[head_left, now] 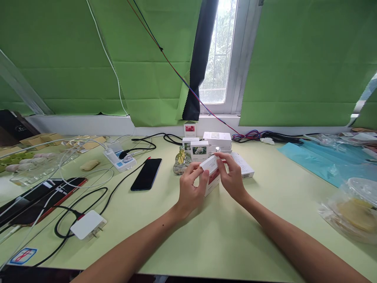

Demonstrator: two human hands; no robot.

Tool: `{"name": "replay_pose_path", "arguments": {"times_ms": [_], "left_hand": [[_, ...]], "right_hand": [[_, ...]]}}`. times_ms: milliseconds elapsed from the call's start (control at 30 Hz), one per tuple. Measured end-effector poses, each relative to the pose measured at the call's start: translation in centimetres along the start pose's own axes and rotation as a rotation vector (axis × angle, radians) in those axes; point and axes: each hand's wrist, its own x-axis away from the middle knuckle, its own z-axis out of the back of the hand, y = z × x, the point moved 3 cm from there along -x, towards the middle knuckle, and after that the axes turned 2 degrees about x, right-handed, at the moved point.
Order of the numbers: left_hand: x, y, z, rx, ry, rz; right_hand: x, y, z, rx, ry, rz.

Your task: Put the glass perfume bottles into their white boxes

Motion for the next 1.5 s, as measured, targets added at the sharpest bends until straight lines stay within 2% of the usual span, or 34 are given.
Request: {"name": "replay_pose_path", "arguments": {"times_ms": [267,533,1033,1233,1367,1500], "left_hand": [[0.3,0.4,-0.2,0.016,-0.005,-0.084],[0.6,0.2,-0.5,0.014,0.036,-0.148],[1.0,1.0,-0.5,0.032,0.021,-0.290],[1.0,1.0,-0.6,0.001,0.023,-0.286],[1.2,1.1,-0.5,0.053,-0.017,-0.306],[1.2,1.1,-0.5,0.075,-0.060,-0.309]], "right_hand": [[0.1,0.1,0.1,-0.056,0.009,-0.025],[0.4,-0.3,0.1,-0.059,-0.096,0.057],[0.5,-0.3,0.0,-0.174,-0.262,0.005],[0.6,-0.7,0.1,-0.127,-0.274,0.043],[0.5,-1.0,0.3,-0.086,-0.235,0.052],[0.6,-1.0,0.2,-0.105,-0.255,0.032]]}}
